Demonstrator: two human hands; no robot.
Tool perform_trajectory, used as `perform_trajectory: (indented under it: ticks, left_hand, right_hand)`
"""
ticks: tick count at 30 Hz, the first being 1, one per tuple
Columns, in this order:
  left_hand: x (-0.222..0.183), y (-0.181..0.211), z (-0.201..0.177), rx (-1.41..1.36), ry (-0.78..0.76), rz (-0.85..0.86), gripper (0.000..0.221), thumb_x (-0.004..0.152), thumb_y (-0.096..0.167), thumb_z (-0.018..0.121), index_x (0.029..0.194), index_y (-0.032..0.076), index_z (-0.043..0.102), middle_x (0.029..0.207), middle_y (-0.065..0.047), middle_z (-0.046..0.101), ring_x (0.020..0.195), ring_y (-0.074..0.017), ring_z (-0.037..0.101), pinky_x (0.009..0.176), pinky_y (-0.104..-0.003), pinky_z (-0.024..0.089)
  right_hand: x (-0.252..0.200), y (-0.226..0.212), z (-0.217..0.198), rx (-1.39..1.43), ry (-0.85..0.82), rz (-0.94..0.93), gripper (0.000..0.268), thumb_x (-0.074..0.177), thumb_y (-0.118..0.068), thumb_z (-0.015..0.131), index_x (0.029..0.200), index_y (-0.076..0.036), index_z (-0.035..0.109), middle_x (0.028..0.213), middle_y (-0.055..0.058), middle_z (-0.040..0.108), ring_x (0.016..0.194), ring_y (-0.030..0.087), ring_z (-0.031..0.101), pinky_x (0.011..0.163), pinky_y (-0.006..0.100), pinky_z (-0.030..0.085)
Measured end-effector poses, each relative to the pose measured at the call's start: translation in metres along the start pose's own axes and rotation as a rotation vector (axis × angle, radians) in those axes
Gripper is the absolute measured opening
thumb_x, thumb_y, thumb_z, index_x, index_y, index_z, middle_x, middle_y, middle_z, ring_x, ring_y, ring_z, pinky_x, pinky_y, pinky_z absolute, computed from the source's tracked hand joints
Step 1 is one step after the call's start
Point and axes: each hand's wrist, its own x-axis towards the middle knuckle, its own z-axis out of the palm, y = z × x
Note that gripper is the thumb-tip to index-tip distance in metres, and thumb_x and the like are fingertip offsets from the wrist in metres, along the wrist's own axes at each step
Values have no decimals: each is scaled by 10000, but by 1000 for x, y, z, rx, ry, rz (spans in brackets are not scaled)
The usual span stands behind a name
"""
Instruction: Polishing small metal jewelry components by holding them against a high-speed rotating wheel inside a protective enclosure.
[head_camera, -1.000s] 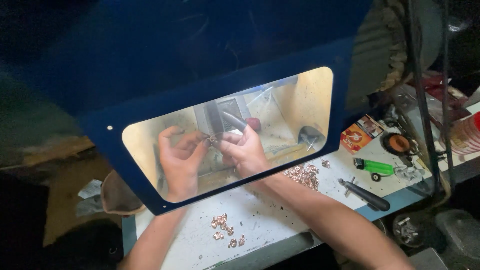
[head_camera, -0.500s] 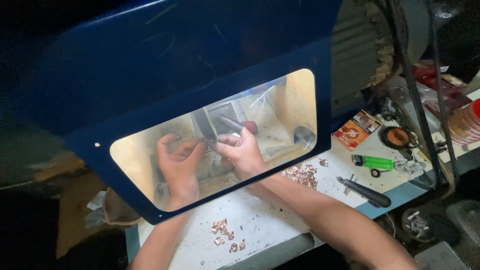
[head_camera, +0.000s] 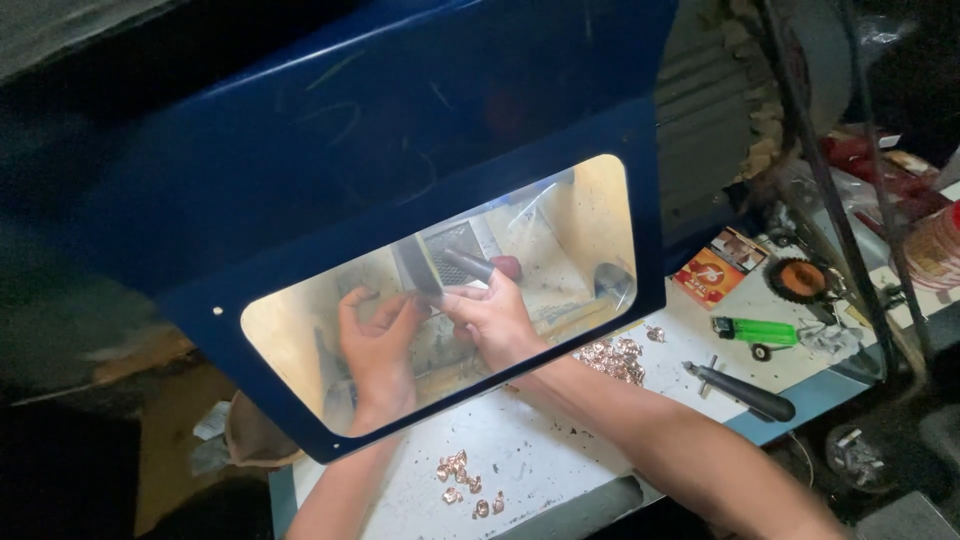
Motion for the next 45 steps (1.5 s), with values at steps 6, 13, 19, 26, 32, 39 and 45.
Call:
perform_trajectory:
  ticks: [6, 13, 19, 26, 32, 39, 45]
  left_hand:
    - [2, -11, -12, 14, -17, 134, 573, 844, 37, 834, 1223, 165, 424, 929, -111, 725, 856, -152, 709, 865, -336, 587]
    - [-18, -4, -11, 3, -68, 347, 624, 774, -19, 844, 1189, 180, 423, 911, -131, 727, 875, -173, 718, 867, -375, 615]
    - [-10, -7, -8, 54, -56, 379, 601, 782, -79, 806, 1201, 139, 435, 858, -135, 711, 838, -179, 710, 832, -399, 640]
    - [-6, 2, 6, 55, 16, 63, 535, 872, 8, 778, 1244, 156, 423, 968, -128, 708, 887, -160, 677, 836, -345, 565]
    - [-13, 18, 14, 93, 35, -3, 540, 872, 46, 803, 1234, 158, 418, 974, -122, 715, 874, -155, 679, 851, -352, 562]
    - [-7, 10, 8, 90, 30, 8, 536, 875, 36, 803, 1225, 170, 420, 960, -104, 708, 898, -158, 697, 891, -357, 569]
    - [-3, -1, -2, 57, -23, 97, 525, 895, 14, 773, 1239, 159, 404, 955, -105, 698, 869, -138, 677, 860, -353, 580]
  right_hand:
    - [-1, 6, -4, 24, -36, 15, 696, 797, -187, 903, 1411, -117, 582, 960, 111, 759, 628, 33, 537, 566, 186, 459]
    - [-12, 9, -8, 55, -113, -66, 650, 816, -92, 856, 1382, -40, 542, 866, 101, 723, 549, 40, 497, 484, 186, 406]
    - [-3, 17, -12, 106, -70, -101, 580, 863, -65, 811, 1365, -8, 527, 844, 112, 709, 530, 48, 475, 459, 190, 368]
    - [7, 18, -13, 125, 3, -25, 671, 880, -79, 783, 1469, -5, 469, 919, 100, 712, 608, 53, 530, 530, 190, 427]
    - [15, 25, -17, 117, 17, 7, 692, 877, -78, 788, 1491, -47, 472, 969, 96, 720, 633, 47, 548, 569, 206, 477]
    - [16, 27, -17, 121, 13, 13, 710, 870, -87, 805, 1496, -57, 471, 1006, 118, 723, 631, 48, 538, 580, 221, 488]
    - [9, 23, -14, 129, -35, -15, 734, 862, -84, 812, 1502, -29, 458, 965, 118, 711, 617, 62, 538, 553, 218, 469]
